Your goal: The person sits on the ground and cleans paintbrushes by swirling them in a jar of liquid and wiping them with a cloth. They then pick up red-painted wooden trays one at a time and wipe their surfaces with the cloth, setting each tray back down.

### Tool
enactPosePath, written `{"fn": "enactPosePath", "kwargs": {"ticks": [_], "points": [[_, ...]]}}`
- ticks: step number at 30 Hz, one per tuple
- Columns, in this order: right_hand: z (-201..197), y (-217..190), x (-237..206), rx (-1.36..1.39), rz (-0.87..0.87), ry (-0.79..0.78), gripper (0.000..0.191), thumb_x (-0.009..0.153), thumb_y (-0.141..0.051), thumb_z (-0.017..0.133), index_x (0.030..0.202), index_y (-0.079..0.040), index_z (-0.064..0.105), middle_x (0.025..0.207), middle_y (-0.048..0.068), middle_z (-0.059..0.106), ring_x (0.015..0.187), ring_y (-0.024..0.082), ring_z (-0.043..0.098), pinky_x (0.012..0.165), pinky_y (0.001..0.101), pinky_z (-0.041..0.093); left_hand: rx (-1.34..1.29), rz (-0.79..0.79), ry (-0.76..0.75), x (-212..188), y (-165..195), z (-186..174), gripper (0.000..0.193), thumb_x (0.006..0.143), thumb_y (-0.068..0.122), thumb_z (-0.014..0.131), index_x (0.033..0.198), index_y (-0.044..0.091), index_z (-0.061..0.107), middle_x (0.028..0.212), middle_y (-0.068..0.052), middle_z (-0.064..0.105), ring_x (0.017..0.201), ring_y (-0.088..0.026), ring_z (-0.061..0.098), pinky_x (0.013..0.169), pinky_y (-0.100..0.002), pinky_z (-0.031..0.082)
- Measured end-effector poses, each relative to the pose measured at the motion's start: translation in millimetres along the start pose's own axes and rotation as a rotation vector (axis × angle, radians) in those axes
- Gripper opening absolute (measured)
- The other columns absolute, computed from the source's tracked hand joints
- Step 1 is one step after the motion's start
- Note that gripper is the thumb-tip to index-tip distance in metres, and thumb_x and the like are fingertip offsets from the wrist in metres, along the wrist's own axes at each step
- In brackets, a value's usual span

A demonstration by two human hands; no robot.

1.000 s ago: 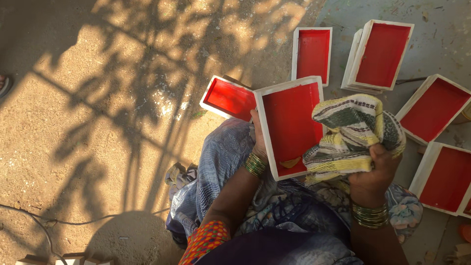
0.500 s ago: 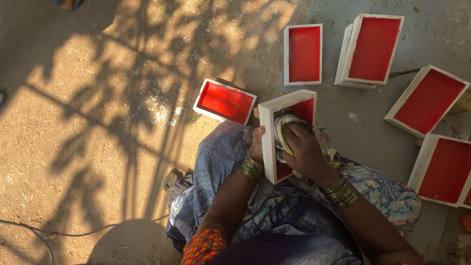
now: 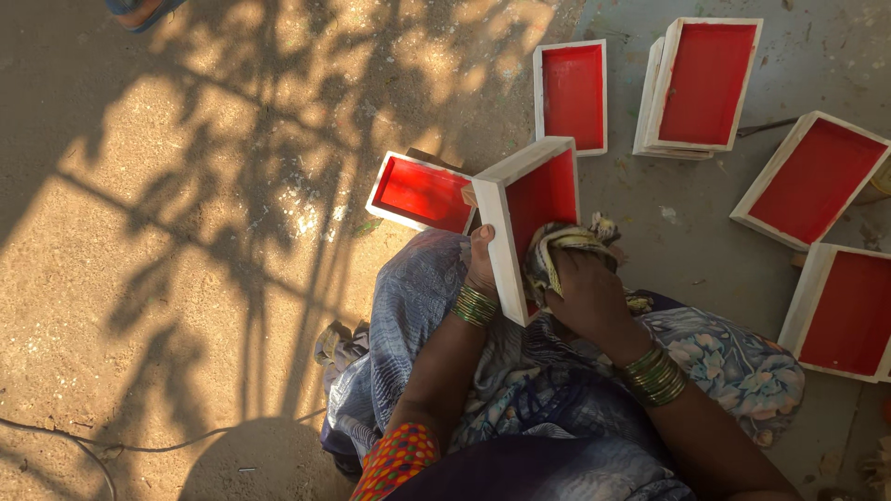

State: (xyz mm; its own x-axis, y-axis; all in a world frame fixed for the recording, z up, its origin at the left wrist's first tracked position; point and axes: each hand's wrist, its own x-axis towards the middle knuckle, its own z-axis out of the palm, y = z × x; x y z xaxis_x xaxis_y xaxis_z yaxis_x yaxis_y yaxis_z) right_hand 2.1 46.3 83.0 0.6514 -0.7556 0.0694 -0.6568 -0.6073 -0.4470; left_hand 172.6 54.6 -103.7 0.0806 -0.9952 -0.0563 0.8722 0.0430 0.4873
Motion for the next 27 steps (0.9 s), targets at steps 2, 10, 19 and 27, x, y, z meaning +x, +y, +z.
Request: {"fn": "enactPosePath", "kwargs": {"ticks": [2,10,19,27], "points": [[-14,8,-7,0.2,-0.011,-0.023,0.055,0.069,-0.011,0.081,0.121,-0.001,0.067,0.109,0.021,0.071,0.102,0.038,0.069,0.087,0.0479,0.056,0.081,-0.091,-0.048,7,6,9,0.085,0.086,0.06,0.072,0.134,-0.008,0.056,0.117,-0.02,0.066,0.104,-0.03,0.067,0.088,-0.041,0.057],[-99,87,-65,1.466,0.473,0.578,0.048,0.089,-0.015,0.072,0.133,-0.001,0.062,0.118,0.011,0.072,0.103,0.02,0.072,0.092,0.0347,0.06,1.81,0.74,-0.101,11,85,139,0.124,0.055,0.064,0.087,0.147,-0.003,0.039,0.152,-0.032,0.034,0.142,-0.052,0.032,0.116,-0.063,0.03],[-106,133,-154,1.533,0.471,0.933,0.037,0.103,-0.022,0.069,0.132,0.0,0.063,0.12,0.014,0.071,0.103,0.024,0.071,0.092,0.0387,0.058,0.633,0.063,-0.192,42,94,135,0.095,0.088,0.058,0.074,0.15,-0.004,0.037,0.146,-0.027,0.044,0.136,-0.037,0.042,0.104,-0.052,0.049],[-98,29,-53,0.124,-0.069,-0.026,0.05,0.09,-0.023,0.074,0.131,0.003,0.061,0.116,0.021,0.069,0.109,0.037,0.066,0.096,0.0521,0.052,0.178,-0.191,-0.182,51,67,98,0.072,0.103,0.055,0.055,0.139,-0.007,0.053,0.113,-0.02,0.068,0.095,-0.026,0.07,0.08,-0.036,0.06]]}}
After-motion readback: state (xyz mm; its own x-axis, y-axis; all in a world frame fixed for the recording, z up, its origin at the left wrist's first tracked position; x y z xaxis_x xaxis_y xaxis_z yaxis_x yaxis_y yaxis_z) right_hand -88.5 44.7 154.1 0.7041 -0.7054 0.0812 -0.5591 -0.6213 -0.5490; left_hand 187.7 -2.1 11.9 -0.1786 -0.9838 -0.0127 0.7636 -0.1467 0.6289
